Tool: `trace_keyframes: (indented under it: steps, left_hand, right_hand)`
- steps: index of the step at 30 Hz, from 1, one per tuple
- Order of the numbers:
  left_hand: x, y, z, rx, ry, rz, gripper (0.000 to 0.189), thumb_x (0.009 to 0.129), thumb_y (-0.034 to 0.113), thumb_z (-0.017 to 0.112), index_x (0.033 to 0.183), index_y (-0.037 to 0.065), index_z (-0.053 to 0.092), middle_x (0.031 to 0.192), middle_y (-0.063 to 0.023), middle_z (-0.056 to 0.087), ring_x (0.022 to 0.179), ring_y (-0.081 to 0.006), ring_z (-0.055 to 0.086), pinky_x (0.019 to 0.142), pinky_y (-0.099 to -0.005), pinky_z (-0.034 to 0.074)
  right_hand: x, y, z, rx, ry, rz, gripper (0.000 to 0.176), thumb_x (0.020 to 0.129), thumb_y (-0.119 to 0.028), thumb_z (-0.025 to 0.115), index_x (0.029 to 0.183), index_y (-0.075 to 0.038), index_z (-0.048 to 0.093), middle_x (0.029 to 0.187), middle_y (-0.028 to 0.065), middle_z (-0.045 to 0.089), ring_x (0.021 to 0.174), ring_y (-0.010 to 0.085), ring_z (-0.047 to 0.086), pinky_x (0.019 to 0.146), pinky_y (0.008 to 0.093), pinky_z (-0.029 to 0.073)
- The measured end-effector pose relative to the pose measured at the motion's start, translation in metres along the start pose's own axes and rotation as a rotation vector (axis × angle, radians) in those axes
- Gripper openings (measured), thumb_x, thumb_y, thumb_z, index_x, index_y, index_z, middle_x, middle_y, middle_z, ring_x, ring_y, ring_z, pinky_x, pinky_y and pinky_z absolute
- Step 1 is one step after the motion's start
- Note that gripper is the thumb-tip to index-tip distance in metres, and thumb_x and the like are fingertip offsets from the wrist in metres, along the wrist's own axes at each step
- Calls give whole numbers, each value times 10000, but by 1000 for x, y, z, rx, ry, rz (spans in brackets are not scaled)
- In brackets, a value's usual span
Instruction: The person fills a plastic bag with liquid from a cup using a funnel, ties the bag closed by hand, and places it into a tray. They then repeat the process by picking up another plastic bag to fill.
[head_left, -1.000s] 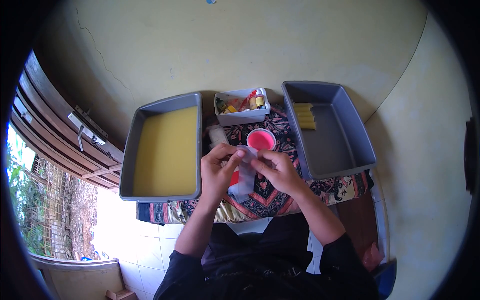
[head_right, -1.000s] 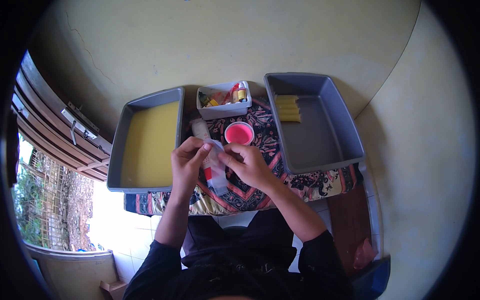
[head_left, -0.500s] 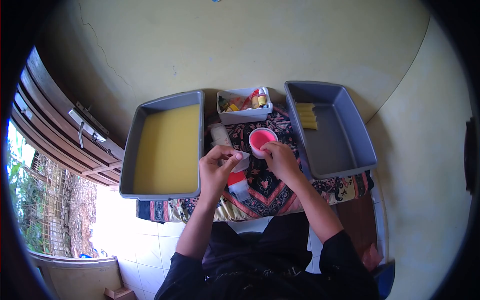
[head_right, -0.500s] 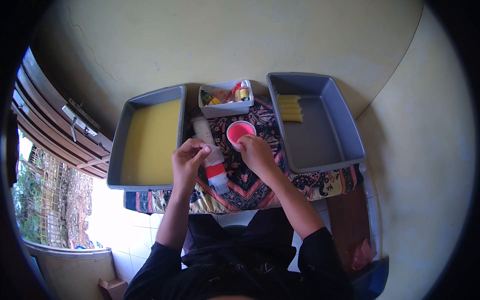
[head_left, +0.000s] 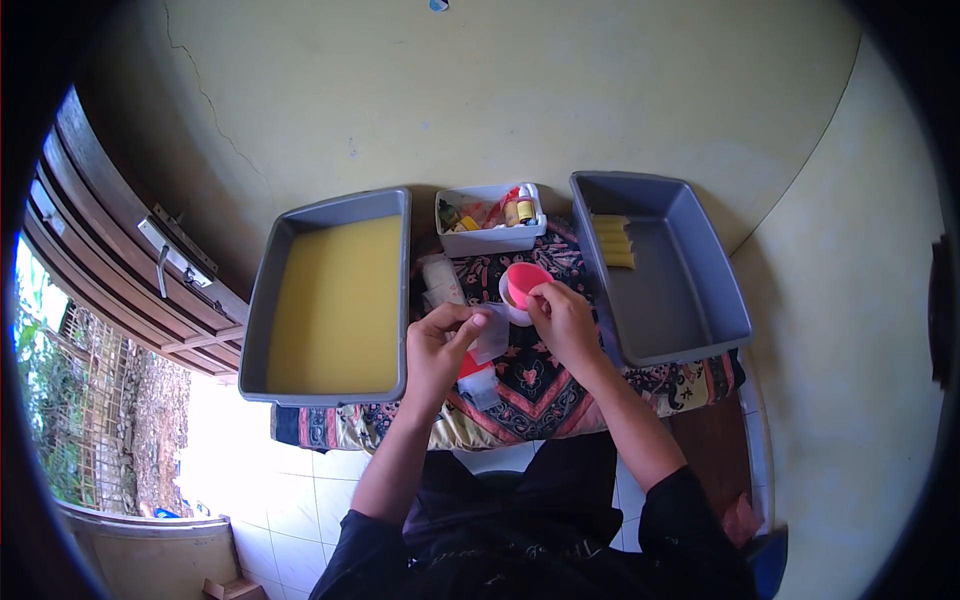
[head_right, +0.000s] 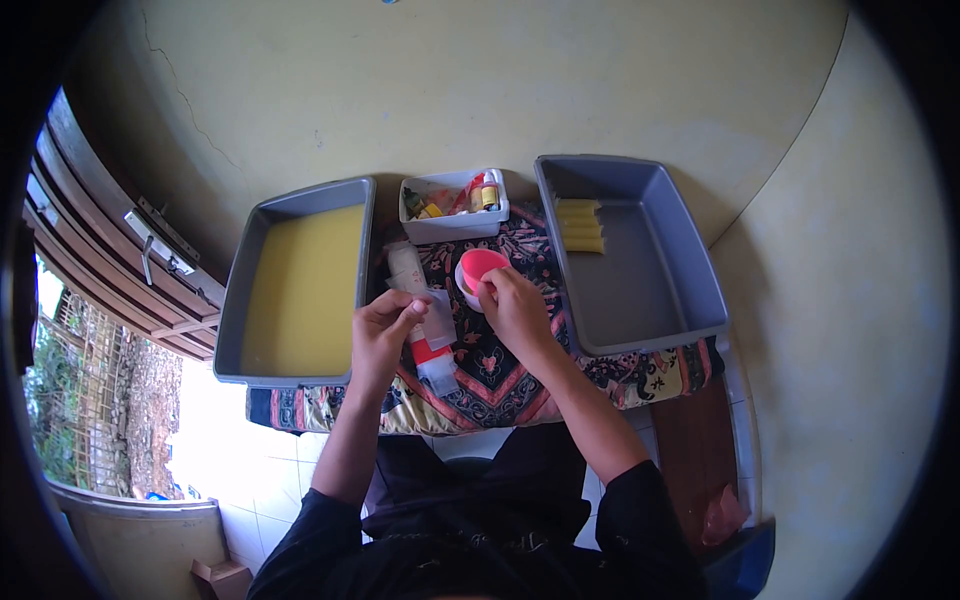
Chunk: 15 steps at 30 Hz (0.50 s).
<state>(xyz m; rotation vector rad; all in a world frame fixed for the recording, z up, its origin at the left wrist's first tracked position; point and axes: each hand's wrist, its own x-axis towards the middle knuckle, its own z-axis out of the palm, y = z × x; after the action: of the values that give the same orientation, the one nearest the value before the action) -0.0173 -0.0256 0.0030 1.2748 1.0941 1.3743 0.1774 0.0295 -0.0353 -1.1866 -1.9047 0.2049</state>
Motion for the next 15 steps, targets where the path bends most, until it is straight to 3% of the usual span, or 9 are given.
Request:
trace_keyframes:
  steps: [3, 7, 9, 10, 12, 15]
  left_hand:
    - [2, -7, -1, 19, 4, 15, 124, 862, 87, 687, 915, -24, 704, 833, -51, 669, 733, -70, 570, 681, -212, 449]
    - [4, -6, 1, 65, 22, 5, 130, 837, 91, 715, 894, -25, 703, 798, -50, 669, 693, -63, 566, 644, -213, 448]
    - [6, -8, 0, 147, -5, 5, 114, 860, 51, 685, 901, -52, 655, 863, -72, 681, 818, -96, 625, 766, -234, 489]
    - [7, -8, 1, 148, -6, 6, 114, 860, 51, 685, 901, -52, 655, 863, -72, 681, 818, -96, 625, 766, -234, 489]
    - [9, -11, 2, 198, -12, 26, 138, 860, 60, 689, 920, -61, 659, 860, -81, 688, 800, -94, 628, 754, -239, 496]
    - [11, -13, 7, 254, 11, 56, 173, 845, 78, 709, 937, -64, 675, 843, -89, 696, 779, -95, 633, 726, -234, 497]
  right_hand:
    - [3, -9, -8, 108, 43, 41, 86, 838, -71, 638, 861, 4, 601, 808, 144, 628, 681, 293, 637, 623, 366, 509]
    - [6, -20, -24, 208, 182, 78, 96, 844, -36, 650, 906, 20, 603, 800, 128, 631, 657, 213, 656, 612, 296, 525]
    - [6, -18, -29, 409, 205, 145, 120, 888, -38, 624, 970, 43, 595, 801, 98, 648, 687, 134, 659, 635, 253, 543]
    - [5, -16, -32, 410, 205, 145, 120, 888, -38, 624, 970, 43, 595, 801, 98, 648, 687, 134, 659, 635, 253, 543]
    - [4, -19, -43, 721, 240, 230, 111, 917, -32, 587, 977, 61, 585, 802, 95, 654, 699, 123, 651, 641, 253, 551]
    - [4, -31, -61, 758, 232, 221, 131, 945, -39, 549, 997, 80, 568, 806, 106, 657, 710, 131, 653, 657, 258, 554]
